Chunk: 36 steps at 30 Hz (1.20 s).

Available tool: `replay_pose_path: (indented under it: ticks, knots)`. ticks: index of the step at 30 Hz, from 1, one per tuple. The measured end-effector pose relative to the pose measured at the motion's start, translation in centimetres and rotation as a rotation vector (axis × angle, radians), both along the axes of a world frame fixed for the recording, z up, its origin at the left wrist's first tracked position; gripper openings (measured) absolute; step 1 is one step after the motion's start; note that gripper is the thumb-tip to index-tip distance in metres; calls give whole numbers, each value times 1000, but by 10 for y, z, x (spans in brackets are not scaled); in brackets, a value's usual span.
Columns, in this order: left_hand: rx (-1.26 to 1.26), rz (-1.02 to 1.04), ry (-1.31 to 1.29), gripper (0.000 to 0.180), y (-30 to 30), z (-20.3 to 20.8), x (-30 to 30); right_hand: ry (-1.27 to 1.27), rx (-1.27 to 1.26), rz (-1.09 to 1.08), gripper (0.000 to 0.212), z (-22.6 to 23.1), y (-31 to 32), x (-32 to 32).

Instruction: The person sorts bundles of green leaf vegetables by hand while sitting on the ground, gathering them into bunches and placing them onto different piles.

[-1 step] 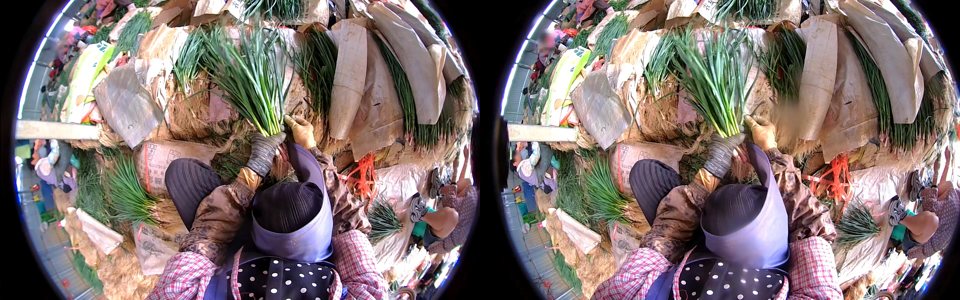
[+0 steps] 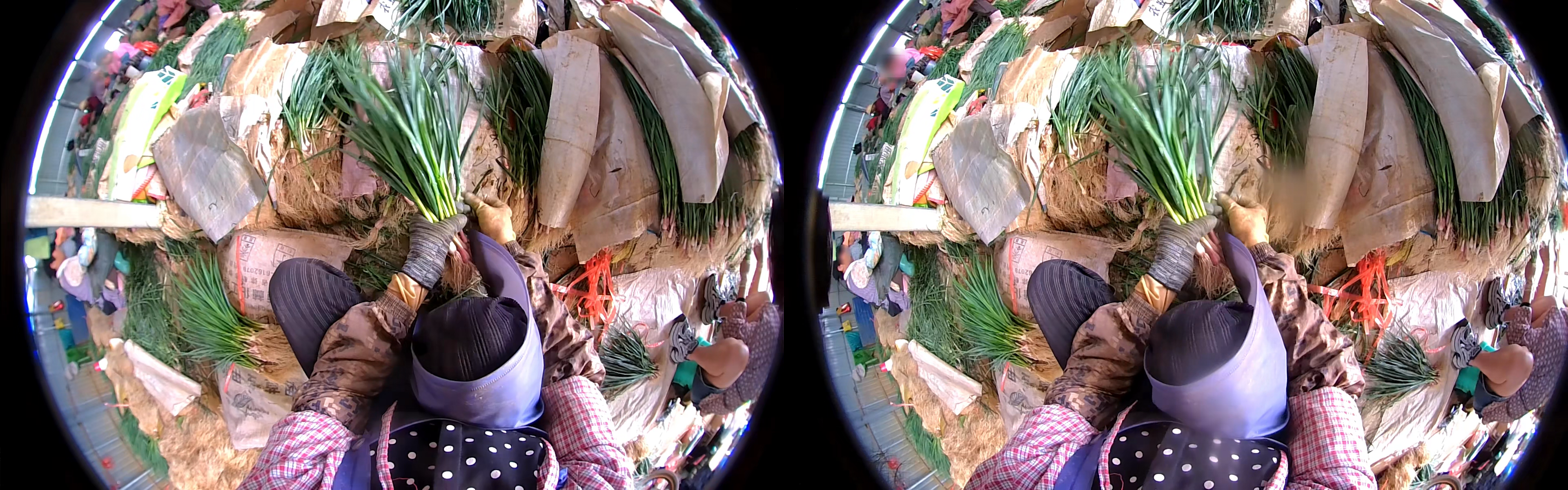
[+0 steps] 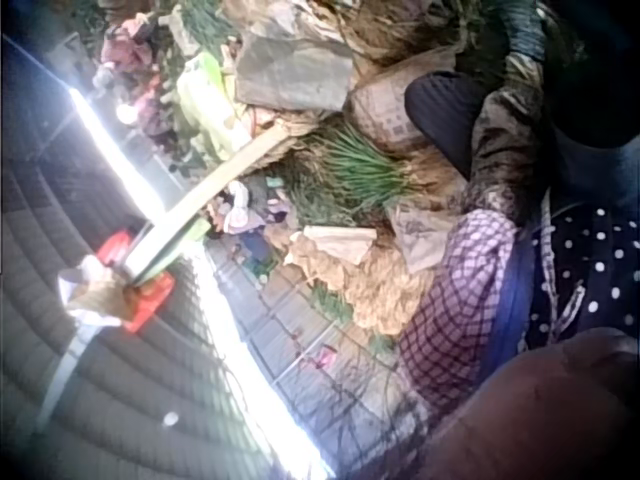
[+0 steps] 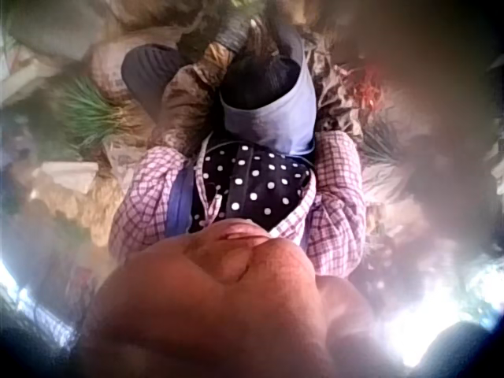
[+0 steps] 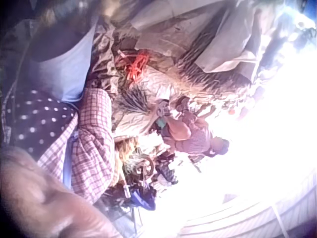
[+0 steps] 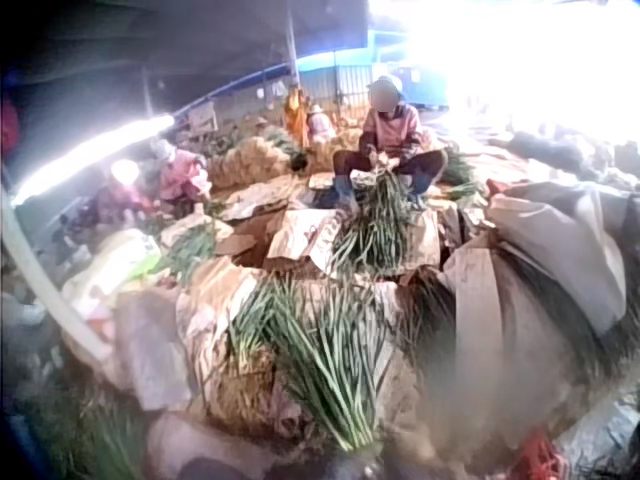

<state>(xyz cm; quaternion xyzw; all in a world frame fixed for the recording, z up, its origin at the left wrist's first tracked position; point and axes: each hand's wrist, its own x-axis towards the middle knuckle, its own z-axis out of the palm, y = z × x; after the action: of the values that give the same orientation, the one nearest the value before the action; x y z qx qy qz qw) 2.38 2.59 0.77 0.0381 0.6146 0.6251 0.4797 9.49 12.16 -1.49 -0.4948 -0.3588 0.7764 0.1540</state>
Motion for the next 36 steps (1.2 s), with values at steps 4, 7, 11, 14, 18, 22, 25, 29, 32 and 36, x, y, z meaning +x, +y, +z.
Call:
replay_pose_path:
  ticks: [4, 7, 11, 14, 18, 22, 25, 29, 32, 36]
  knots:
    - [202, -31, -99, 16, 0, 9, -6, -31, -19, 227, 18, -60, -5, 38]
    - [335, 177, -128, 17, 5, 11, 3, 109, 165, 529, 19, -76, -6, 52]
    - [282, 74, -255, 17, -4, -7, -3, -551, 873, 707, 27, 6, 19, 27]
    - [195, -112, -218, 17, -6, -24, -11, -834, 1199, 414, 34, -4, 69, 0]
    - [177, -80, -235, 20, 1, -21, -9, -840, 949, 396, 37, -1, 126, -28]
    - [141, -68, -209, 28, -2, -25, -12, -693, 578, 370, 38, 35, 130, -46]
    - [192, -117, -256, 26, 3, -23, -9, -571, 686, 472, 35, -18, 152, -37]
    - [219, -118, -256, 19, -11, -12, -8, -379, 471, 501, 28, 29, 60, -27]
    - [202, -84, -222, 19, -5, -17, 1, -127, 650, 475, 24, 8, 27, 4]
    - [132, -53, -170, 19, -7, -27, 0, 82, 219, 155, 17, -7, 8, 8]
